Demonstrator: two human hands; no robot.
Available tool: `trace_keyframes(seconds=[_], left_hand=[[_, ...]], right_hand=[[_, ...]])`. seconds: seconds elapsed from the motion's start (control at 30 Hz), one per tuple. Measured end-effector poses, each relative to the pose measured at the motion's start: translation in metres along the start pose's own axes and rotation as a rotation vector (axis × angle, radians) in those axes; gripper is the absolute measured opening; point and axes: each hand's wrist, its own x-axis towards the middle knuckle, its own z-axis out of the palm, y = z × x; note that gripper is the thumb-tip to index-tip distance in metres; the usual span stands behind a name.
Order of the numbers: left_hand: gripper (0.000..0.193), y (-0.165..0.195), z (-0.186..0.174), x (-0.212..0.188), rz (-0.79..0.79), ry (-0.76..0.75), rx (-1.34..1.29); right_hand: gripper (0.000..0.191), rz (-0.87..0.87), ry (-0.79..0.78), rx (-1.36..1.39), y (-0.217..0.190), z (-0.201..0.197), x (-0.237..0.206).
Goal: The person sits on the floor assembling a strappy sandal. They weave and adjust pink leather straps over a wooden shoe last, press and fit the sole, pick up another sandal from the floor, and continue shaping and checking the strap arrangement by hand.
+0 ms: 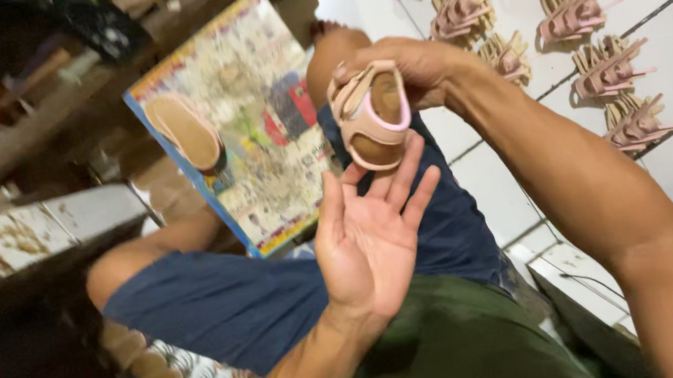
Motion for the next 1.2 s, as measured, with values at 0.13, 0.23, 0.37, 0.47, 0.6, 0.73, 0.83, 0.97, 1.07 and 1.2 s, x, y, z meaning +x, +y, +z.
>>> trace_keyframes(seconds=[0.13,0.23,0.37,0.47,0.6,0.73,0.83,0.97,1.07,1.2], left_hand=[[0.05,0.003,0.021,0.004,-0.017,0.044,0.049],[0.049,0.002,0.024,0.002,-0.007,0.006,0.009],[0.055,0.002,0.017,0.0,-0.029,0.036,0.056],[0.057,0.001,0.002,0.004,-0.048,0.107,0.112],[0.063,-0.006,-0.021,0.011,-0.103,0.21,0.182],[0.061,-0.01,-0.036,0.018,-0.092,0.163,0.191],[0.06,-0.004,-0.039,0.02,-0.136,0.124,0.179],[0.029,0.013,-0.039,0.029,-0.104,-0.13,0.151],[0.025,0.033,-0.036,0.044,0.139,-0.332,0.637],[0.03,0.06,-0.029,0.072,0.629,-0.533,1.846]], right_hand=[[0.03,0.075,0.006,0.078,-0.001,0.002,0.009],[0.029,0.082,0.004,0.089,-0.005,0.003,0.007],[0.033,0.034,0.11,-0.175,-0.017,0.014,-0.014],[0.041,-0.052,0.227,-0.472,-0.037,0.036,-0.036],[0.046,-0.169,0.396,-0.845,-0.056,0.075,-0.075],[0.042,-0.311,0.422,-1.129,-0.061,0.101,-0.099],[0.035,-0.493,0.427,-1.182,-0.059,0.105,-0.114],[0.038,-0.608,0.323,-1.062,-0.06,0.098,-0.131],[0.06,-0.767,0.061,-0.993,-0.064,0.08,-0.143],[0.067,-0.891,0.148,-1.262,-0.043,0.058,-0.14]])
